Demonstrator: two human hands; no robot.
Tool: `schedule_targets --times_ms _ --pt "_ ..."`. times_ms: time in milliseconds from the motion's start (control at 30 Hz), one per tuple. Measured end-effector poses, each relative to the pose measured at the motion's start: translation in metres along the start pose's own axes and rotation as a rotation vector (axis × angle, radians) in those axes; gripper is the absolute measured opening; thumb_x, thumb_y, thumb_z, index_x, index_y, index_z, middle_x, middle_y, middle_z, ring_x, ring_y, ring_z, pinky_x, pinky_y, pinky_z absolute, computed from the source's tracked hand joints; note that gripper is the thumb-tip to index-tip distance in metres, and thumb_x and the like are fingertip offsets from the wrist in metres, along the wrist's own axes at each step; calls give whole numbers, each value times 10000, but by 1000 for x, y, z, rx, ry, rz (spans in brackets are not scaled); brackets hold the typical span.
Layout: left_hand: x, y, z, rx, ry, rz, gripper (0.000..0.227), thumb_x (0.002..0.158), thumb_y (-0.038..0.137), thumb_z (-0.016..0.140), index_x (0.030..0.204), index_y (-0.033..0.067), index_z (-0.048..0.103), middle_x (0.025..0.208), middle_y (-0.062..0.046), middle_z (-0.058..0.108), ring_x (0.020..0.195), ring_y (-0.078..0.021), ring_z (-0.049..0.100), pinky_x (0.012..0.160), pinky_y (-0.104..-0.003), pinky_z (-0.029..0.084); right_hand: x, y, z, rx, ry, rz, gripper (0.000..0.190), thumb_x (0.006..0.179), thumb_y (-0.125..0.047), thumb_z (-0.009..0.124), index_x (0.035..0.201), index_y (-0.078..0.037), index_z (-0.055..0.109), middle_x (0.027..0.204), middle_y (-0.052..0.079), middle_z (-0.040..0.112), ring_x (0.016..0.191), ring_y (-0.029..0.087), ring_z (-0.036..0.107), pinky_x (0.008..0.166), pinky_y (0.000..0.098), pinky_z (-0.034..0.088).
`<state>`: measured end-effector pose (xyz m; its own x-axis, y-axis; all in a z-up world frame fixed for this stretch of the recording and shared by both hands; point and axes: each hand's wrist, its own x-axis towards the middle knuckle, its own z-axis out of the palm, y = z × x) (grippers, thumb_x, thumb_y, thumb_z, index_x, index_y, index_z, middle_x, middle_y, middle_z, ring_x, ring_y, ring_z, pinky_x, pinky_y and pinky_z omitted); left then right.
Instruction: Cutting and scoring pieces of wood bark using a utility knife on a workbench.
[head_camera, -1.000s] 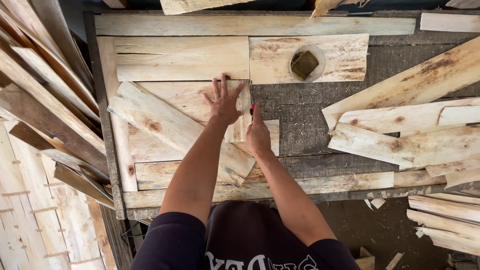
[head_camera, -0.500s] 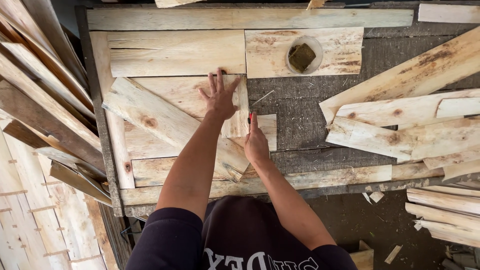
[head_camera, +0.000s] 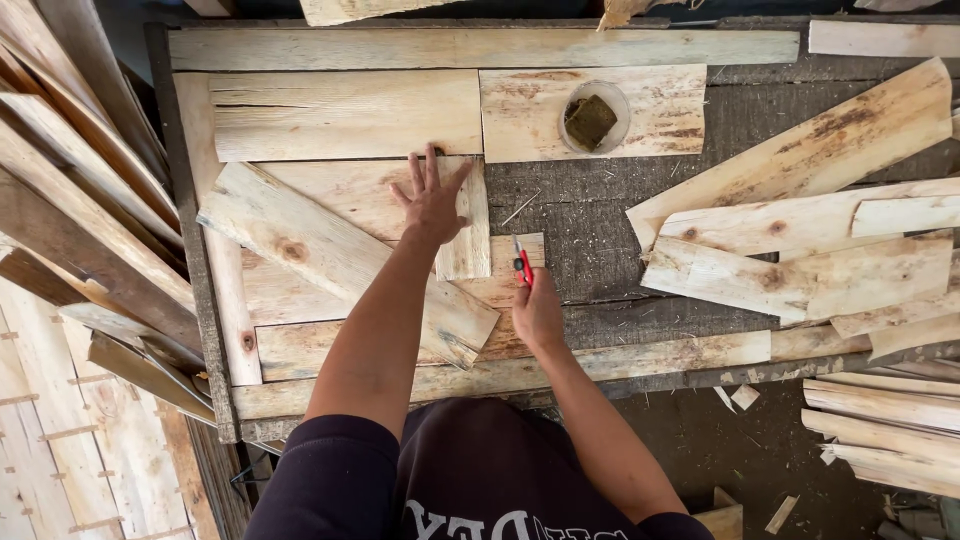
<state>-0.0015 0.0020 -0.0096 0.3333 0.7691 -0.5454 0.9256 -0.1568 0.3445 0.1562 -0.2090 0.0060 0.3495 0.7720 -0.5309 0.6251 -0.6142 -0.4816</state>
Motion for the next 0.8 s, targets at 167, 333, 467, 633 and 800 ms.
schedule_targets --times_ms 167,333,467,633,800 --pt "0 -2 3 -6 9 14 1084 794 462 864 1618 503 161 1688 -152 -227 1549 -438 -165 1126 -846 121 9 30 -4 -84 136 -85 171 1064 -196 504 1072 -26 521 943 132 593 715 234 565 615 424 494" --pt "1 -3 5 0 16 17 1078 800 471 855 1618 507 153 1688 -158 -228 1551 -444 -160 1123 -850 128 14 28 -6 -155 288 -221 197 1010 -211 590 1072 -29 545 990 158 592 929 348 582 847 519 475" --pt "3 -4 6 35 0 22 1101 807 489 843 1624 499 105 1679 -174 -243 1544 -467 -160 1114 -854 129 21 9 -10 -241 331 -276 316 938 -175 662 1196 -37 544 1116 180 592 1020 352 569 905 524 471" --pt "-1 -1 -4 92 -28 16 1129 817 553 814 1631 467 37 1688 -186 -236 1552 -476 -136 1120 -836 153 35 -29 -10 -275 245 -549 544 945 -281 745 1385 -57 518 1313 184 574 1251 344 545 1111 554 425" --pt "-4 -4 -24 95 -35 -42 1444 658 674 865 1658 254 -87 1726 -96 -99 1589 -353 -7 1194 -732 197 45 -67 -18 -423 -37 -570 907 798 -456 798 1520 -91 389 1577 206 361 1473 417 326 1194 545 303"
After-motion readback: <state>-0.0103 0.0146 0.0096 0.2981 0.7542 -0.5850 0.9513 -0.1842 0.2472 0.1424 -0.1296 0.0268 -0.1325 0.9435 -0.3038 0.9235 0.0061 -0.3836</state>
